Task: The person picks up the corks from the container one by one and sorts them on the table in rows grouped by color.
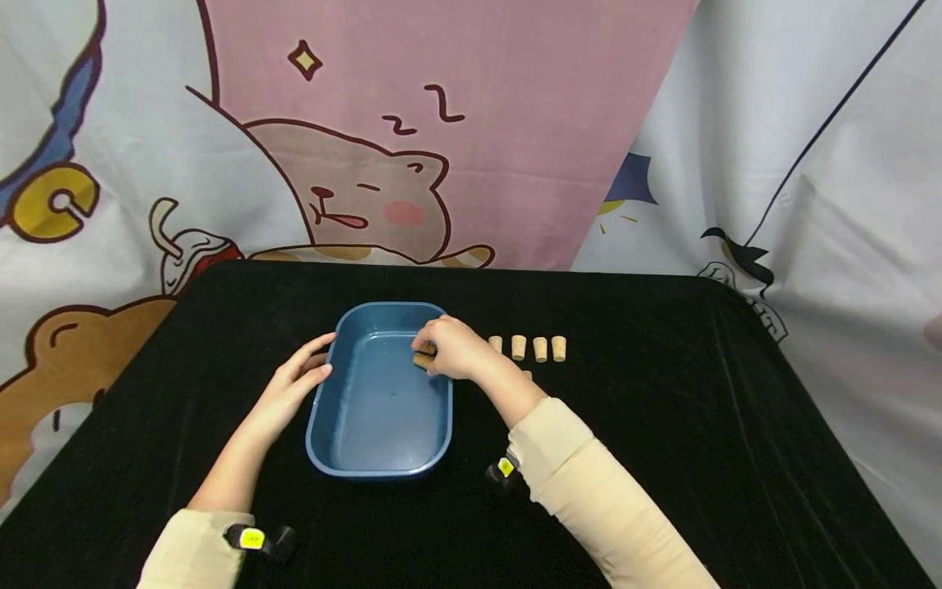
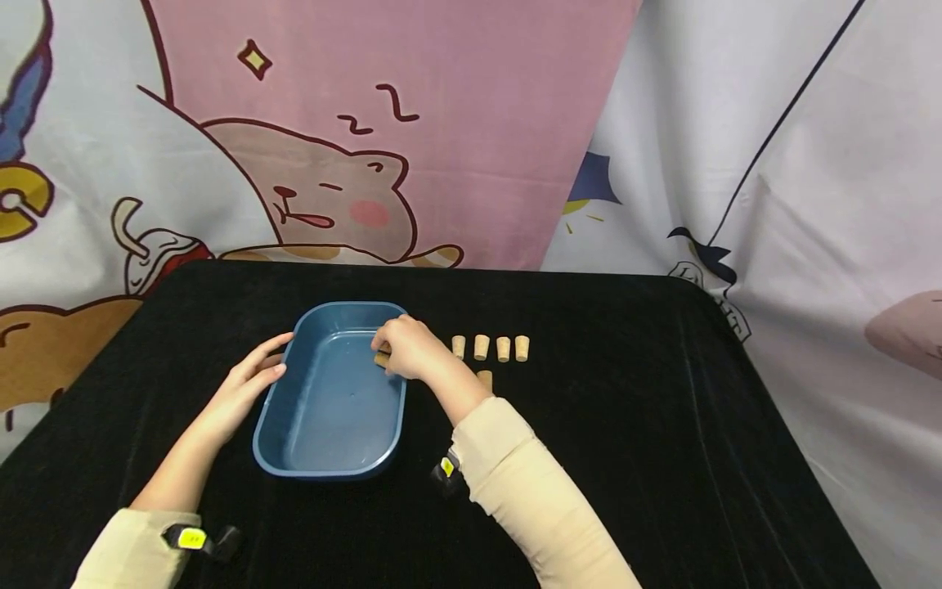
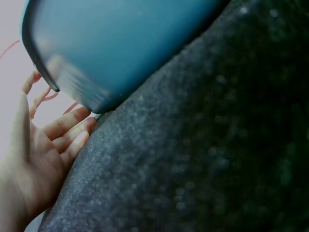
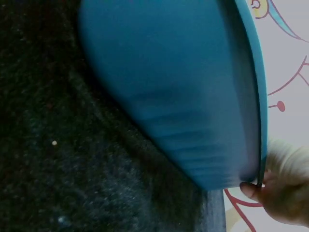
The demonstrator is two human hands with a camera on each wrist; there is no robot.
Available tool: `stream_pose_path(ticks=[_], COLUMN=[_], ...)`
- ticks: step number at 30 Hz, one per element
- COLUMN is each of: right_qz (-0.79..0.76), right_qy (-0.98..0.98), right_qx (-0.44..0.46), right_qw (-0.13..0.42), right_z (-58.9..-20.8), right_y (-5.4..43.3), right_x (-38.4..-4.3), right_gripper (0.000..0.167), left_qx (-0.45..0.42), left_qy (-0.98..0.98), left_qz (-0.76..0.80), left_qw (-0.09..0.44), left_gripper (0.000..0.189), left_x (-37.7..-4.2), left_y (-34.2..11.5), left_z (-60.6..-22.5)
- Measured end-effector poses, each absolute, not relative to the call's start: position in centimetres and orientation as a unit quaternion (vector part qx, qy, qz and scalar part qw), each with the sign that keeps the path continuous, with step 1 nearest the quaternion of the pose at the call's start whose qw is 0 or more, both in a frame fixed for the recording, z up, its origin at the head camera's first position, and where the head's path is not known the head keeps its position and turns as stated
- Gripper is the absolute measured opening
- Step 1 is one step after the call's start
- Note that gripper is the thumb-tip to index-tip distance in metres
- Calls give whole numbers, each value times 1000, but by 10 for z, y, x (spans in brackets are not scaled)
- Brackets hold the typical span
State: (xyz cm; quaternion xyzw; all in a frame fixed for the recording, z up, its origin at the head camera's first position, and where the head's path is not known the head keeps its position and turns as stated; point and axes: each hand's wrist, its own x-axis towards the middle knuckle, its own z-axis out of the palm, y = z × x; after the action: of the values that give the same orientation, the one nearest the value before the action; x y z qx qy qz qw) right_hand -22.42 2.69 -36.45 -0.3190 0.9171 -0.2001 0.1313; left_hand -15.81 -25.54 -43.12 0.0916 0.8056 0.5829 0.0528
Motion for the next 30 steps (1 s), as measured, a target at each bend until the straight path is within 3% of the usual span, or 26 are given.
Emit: stream_pose_path(ticks=[8,22,30], right_qz=[-184,-130,-141], right_qy=[915,924,918], right_qx=[-317,-313,-325], right_qw=[169,178,179], right_z=[-362,-359,-360], right_y=[23,15,16], right_x=[-229,-235,-236], right_gripper=[34,40,27], left_qx=[87,84,80], left_qy=[803,804,803], left_qz=[586,586,588], left_qw=[58,58,63], left_gripper=[55,56,57], left_x=[-158,-158,-157], left_y=[-255,-254,-253], left_z=[-430,-429,-429])
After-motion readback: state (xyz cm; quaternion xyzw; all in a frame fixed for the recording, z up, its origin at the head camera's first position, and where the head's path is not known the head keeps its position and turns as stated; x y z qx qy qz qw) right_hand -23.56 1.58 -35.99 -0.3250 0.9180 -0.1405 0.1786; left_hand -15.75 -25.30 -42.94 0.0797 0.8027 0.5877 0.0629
